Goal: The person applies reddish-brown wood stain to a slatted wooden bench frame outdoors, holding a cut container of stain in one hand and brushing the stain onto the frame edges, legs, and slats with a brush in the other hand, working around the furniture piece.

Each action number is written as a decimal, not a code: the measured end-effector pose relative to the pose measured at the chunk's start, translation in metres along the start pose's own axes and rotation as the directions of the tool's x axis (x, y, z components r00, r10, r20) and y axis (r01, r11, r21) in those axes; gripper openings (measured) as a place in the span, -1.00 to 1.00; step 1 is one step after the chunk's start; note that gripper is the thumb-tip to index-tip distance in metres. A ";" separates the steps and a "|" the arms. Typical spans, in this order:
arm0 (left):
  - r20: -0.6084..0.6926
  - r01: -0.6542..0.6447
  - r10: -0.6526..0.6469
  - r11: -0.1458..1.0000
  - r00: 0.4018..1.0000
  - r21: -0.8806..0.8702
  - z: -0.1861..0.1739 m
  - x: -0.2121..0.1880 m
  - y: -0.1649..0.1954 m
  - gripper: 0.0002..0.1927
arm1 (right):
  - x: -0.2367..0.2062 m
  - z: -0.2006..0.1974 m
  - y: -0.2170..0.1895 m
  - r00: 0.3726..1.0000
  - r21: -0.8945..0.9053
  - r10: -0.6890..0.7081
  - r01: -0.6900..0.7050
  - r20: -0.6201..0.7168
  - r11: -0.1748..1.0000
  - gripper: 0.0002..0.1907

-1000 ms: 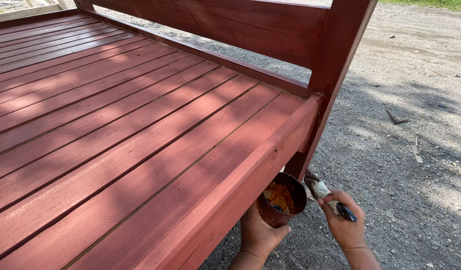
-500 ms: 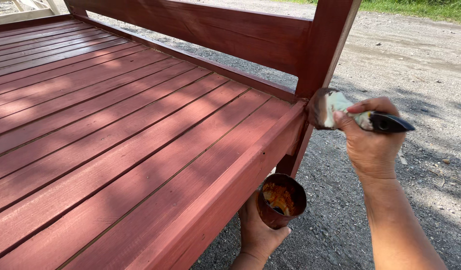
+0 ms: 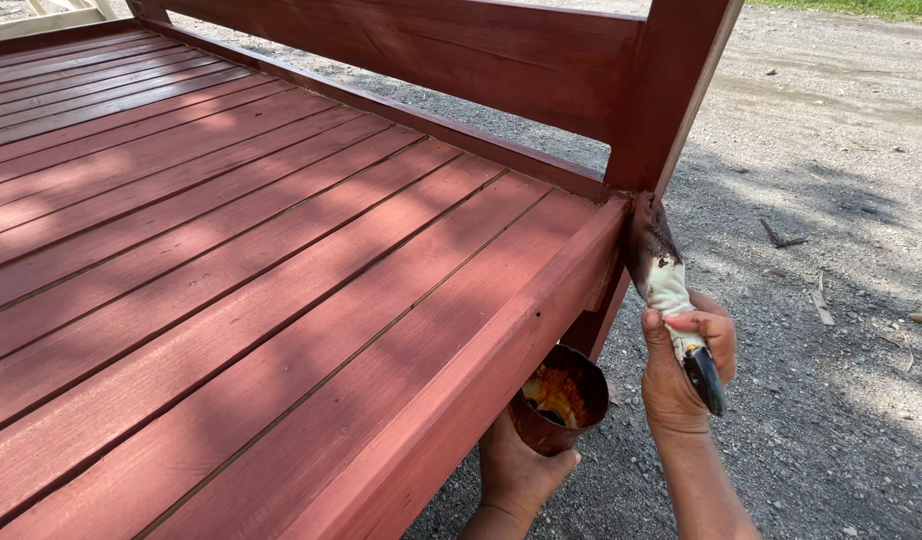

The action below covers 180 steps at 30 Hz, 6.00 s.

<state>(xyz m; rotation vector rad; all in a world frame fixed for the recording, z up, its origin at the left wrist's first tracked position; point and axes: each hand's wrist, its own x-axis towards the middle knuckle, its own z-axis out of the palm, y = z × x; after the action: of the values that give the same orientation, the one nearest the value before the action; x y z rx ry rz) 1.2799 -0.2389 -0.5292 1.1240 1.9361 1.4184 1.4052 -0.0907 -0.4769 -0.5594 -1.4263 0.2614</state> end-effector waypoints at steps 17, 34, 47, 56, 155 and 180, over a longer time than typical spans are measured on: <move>-0.056 -0.061 0.063 0.998 0.996 0.032 0.015 -0.005 0.008 0.26 | -0.031 -0.033 0.004 0.841 -0.121 0.502 -0.487 0.203 0.865 -0.81; 0.058 -0.120 0.125 0.989 0.991 -0.085 0.048 -0.019 0.084 0.21 | 0.106 -0.011 -0.088 0.930 -0.114 0.308 -0.290 0.199 0.950 -0.77; 0.140 -0.165 0.176 0.982 0.974 -0.088 0.021 -0.029 0.178 0.15 | 0.194 -0.006 -0.110 0.637 -0.347 0.578 -0.462 0.510 0.816 -0.84; 0.170 -0.033 0.037 0.999 0.985 -0.026 -0.051 -0.066 0.222 0.14 | 0.179 0.004 -0.193 0.310 -0.454 0.736 -0.624 0.602 0.635 -0.83; -0.909 0.355 0.014 0.918 0.416 0.176 -0.895 -0.266 0.188 0.12 | 0.054 0.500 -0.896 -0.159 0.251 -0.415 -0.589 0.896 0.768 -0.79; -0.910 0.414 0.062 0.876 0.410 0.246 -1.009 -0.252 -0.007 0.13 | -0.169 0.630 -0.828 -0.295 -0.280 0.145 -0.953 0.944 -0.119 -0.82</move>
<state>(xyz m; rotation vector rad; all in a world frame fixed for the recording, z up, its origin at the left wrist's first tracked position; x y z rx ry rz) 0.6360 -0.9905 -0.2108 0.1238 3.1634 1.6637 0.6354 -0.7426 -0.1700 -0.5254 -1.3396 2.7570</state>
